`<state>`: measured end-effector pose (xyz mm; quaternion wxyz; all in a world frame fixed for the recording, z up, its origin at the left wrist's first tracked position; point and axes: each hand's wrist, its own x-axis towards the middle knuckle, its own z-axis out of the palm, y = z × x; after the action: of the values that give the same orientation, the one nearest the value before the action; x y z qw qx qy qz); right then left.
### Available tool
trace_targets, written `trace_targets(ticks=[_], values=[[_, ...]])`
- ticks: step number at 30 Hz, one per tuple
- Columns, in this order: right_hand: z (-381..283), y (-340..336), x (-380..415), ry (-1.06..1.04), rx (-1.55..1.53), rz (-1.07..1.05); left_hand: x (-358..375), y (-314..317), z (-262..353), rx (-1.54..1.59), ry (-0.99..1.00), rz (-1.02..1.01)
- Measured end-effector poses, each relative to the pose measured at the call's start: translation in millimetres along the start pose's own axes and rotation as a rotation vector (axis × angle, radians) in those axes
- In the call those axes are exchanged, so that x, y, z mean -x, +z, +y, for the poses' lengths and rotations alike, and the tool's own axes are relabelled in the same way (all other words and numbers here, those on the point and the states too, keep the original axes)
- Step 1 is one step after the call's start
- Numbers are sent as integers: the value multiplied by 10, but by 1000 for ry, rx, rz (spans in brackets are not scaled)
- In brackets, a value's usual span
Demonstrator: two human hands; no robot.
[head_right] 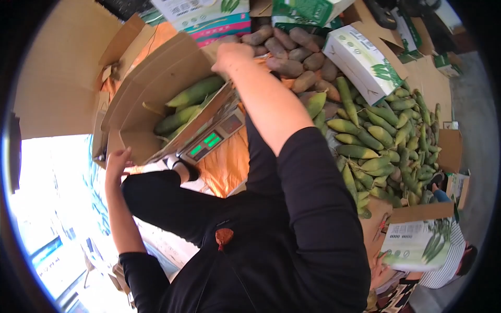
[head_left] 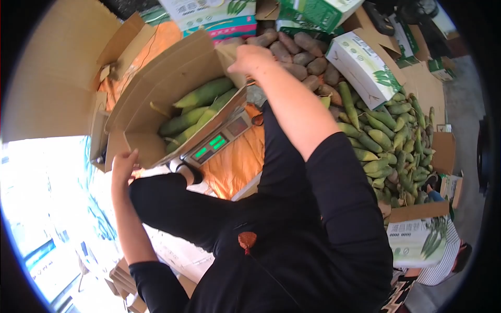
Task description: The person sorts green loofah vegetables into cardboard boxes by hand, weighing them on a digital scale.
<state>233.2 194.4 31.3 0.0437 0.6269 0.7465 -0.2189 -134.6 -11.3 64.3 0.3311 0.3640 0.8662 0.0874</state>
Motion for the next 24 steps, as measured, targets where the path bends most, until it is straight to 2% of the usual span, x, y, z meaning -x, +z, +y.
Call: trace_targets(ticks=[5, 7, 9, 12, 14, 16, 18, 19, 22, 23, 24], values=[[-67, 13, 21, 12, 26, -8, -281, -151, -118, -60, -67, -138], [-32, 213, -77, -17, 43, 119, -355, -86, -92, -128, -75, -184], [-51, 335, -198, 53, 31, 65, -447, 22, -102, -173, -34, -159], [-95, 333, -210, 105, -39, 18, -656, 82, -204, -176, -7, -255], [-148, 269, -160, 127, -69, 8, -668, 91, -250, -127, -52, -224], [-146, 249, -153, -9, -45, 4, -582, 98, -213, -67, -26, -164], [-120, 277, -169, -30, -43, 59, -618, 135, -254, -19, -33, -130], [-132, 288, -172, -58, -44, 109, -637, 134, -274, 27, -10, -139], [-181, 140, -110, -35, -76, 72, -689, 95, -419, 121, 92, -73], [-201, 96, -96, -32, -88, 58, -741, 69, -482, 50, 160, -34], [-241, 33, -61, -48, -38, 36, -684, 30, -399, 44, 147, -32]])
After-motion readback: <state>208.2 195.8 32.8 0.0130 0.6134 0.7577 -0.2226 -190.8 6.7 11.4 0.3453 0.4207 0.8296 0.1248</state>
